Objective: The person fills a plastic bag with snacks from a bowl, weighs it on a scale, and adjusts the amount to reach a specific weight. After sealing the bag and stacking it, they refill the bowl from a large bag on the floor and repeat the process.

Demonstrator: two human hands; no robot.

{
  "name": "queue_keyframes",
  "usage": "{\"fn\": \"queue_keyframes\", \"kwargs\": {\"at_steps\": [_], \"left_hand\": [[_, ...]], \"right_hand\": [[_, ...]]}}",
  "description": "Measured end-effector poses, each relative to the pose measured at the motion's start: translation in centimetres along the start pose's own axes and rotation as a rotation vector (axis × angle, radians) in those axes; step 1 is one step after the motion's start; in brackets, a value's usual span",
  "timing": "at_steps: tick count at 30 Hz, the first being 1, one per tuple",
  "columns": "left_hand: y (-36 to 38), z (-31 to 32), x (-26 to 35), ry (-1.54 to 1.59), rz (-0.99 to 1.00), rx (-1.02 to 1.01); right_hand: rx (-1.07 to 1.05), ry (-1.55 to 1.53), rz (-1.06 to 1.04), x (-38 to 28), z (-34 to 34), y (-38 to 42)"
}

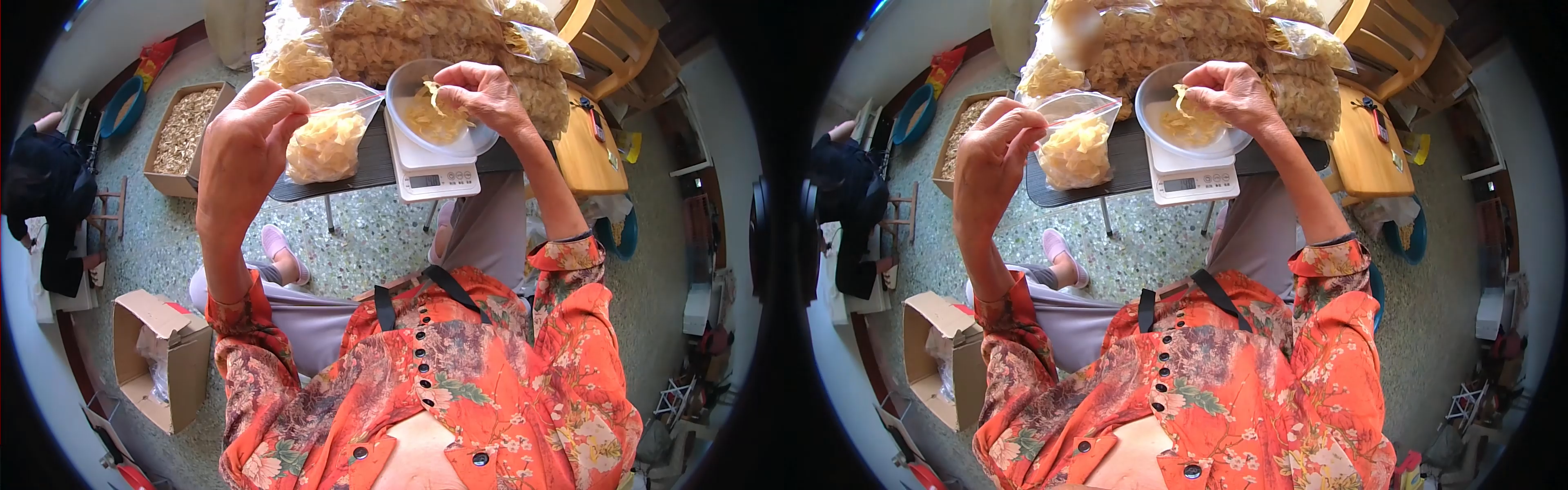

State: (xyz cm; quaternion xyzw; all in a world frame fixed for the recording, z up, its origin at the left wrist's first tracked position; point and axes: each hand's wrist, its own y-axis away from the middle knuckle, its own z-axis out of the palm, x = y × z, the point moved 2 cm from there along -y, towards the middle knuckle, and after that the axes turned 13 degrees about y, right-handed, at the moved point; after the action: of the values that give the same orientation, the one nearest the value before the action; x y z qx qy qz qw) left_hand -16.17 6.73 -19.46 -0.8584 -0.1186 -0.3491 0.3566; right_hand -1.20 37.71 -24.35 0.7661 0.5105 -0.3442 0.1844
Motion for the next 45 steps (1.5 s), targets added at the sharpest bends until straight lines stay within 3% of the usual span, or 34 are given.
{"fn": "queue_keyframes", "kwargs": {"at_steps": [4,8,13,18,22,27,29,33,40,41,45], "left_hand": [[-0.1,-0.2,0.0,0.001,0.022,0.024],[0.0,0.0,0.1,-0.024,0.009,0.035],[-0.1,0.1,0.0,0.026,0.044,0.014],[-0.1,-0.3,0.2,0.026,0.060,-0.007],[-0.1,-0.8,0.5,-0.002,0.092,-0.018],[0.1,-1.0,0.1,-0.065,0.091,-0.010],[0.2,-1.2,0.1,-0.092,0.069,-0.005],[0.5,-1.8,0.0,-0.045,0.057,0.020],[0.3,-1.7,0.0,0.015,0.066,-0.018],[0.2,-1.8,0.1,0.015,0.069,-0.022],[0.1,-2.1,-0.1,-0.021,0.096,-0.066]], "right_hand": [[0.099,-0.048,0.045,-2.0,-1.3,0.8],[0.093,-0.265,-0.037,-3.0,-2.2,0.2],[0.091,-0.442,-0.173,-10.1,-0.4,-0.1],[0.210,0.180,-0.618,-14.0,4.6,-1.1],[0.168,0.326,-0.822,-14.6,5.9,-1.9],[-0.010,0.399,-0.818,-15.1,6.1,-1.9],[-0.187,0.170,-0.652,-15.2,6.3,-2.2],[-0.299,0.038,-0.526,-15.8,5.8,-1.3],[-0.268,0.434,-0.799,-16.5,8.1,-1.4],[-0.280,0.491,-0.759,-16.0,8.9,-1.7],[-0.213,0.253,-0.730,-16.8,7.7,-1.7]]}}
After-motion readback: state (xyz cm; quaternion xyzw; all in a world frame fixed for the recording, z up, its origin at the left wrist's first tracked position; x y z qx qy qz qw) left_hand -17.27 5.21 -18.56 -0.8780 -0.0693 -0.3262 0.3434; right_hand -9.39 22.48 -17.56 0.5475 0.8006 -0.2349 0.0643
